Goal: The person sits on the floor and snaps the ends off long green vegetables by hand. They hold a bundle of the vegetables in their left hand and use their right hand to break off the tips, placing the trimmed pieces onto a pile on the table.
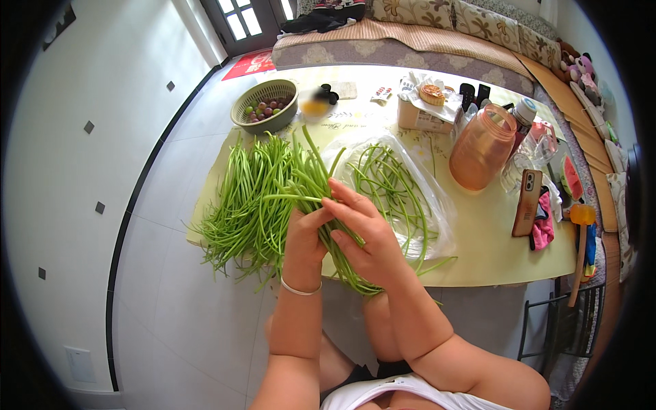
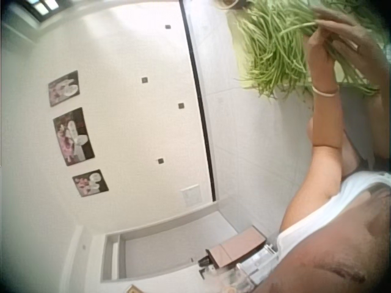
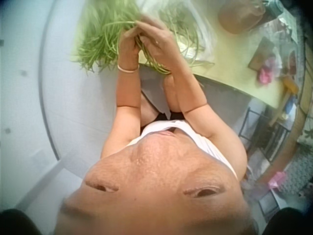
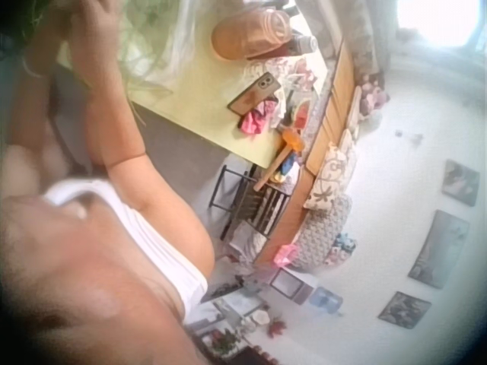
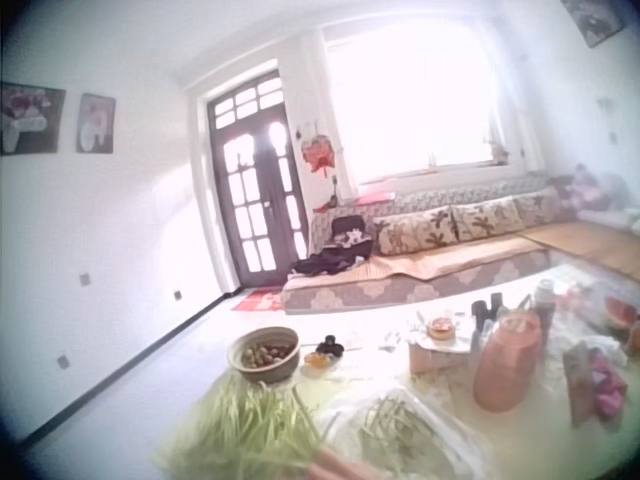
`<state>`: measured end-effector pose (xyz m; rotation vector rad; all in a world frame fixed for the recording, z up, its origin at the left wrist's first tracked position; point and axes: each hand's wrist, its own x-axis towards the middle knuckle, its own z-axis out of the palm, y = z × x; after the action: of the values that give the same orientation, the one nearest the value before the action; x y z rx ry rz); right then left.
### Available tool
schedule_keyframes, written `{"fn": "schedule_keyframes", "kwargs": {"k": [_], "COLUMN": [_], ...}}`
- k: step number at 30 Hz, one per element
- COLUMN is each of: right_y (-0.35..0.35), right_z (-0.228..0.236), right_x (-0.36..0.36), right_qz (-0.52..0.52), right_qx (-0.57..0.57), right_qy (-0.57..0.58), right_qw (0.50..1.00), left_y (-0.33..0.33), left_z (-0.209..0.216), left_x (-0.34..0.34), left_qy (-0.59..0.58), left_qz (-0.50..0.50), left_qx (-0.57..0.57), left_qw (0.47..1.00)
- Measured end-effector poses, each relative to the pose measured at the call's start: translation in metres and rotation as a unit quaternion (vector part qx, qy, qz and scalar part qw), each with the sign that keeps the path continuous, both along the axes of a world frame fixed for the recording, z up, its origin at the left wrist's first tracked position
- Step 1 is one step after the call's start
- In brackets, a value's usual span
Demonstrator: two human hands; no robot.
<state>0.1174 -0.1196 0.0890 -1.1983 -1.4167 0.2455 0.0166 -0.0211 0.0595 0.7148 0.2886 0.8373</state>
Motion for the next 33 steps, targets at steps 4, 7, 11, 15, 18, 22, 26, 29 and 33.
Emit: {"fn": "schedule_keyframes", "kwargs": {"k": [4,7,11,15,18,22,26,29,33], "right_y": [-0.003,-0.003,0.001,0.004,0.005,0.003,0.001,-0.001,0.001], "right_z": [-0.01,-0.023,-0.045,-0.045,-0.049,-0.052,-0.056,-0.063,-0.06], "right_x": [0.012,0.043,0.061,0.056,0.064,0.072,0.073,0.083,0.078], "right_qz": [0.012,0.016,0.103,0.081,0.029,-0.041,-0.09,-0.119,-0.118], "right_qx": [-0.029,-0.099,-0.232,-0.353,-0.391,-0.397,-0.371,-0.356,-0.353], "right_qy": [0.256,0.35,0.328,0.115,0.032,-0.033,-0.039,-0.024,0.012], "right_qw": [0.966,0.931,0.91,0.925,0.919,0.916,0.923,0.927,0.928], "left_y": [0.006,0.012,0.01,0.002,0.001,0.005,0.017,0.036,0.045], "left_z": [-0.009,-0.007,0.004,0.016,0.033,0.078,0.153,0.204,0.263], "left_x": [0.004,-0.004,-0.01,-0.013,-0.019,-0.034,-0.059,-0.07,-0.089], "left_qy": [0.025,-0.11,-0.203,-0.23,-0.243,-0.252,-0.207,-0.097,0.143], "left_qz": [0.046,-0.025,-0.014,0.015,0.033,0.043,0.017,-0.006,0.045], "left_qx": [-0.026,-0.058,-0.013,0.032,0.055,0.076,0.109,0.132,0.232], "left_qw": [0.998,0.992,0.979,0.972,0.968,0.964,0.972,0.986,0.961]}}
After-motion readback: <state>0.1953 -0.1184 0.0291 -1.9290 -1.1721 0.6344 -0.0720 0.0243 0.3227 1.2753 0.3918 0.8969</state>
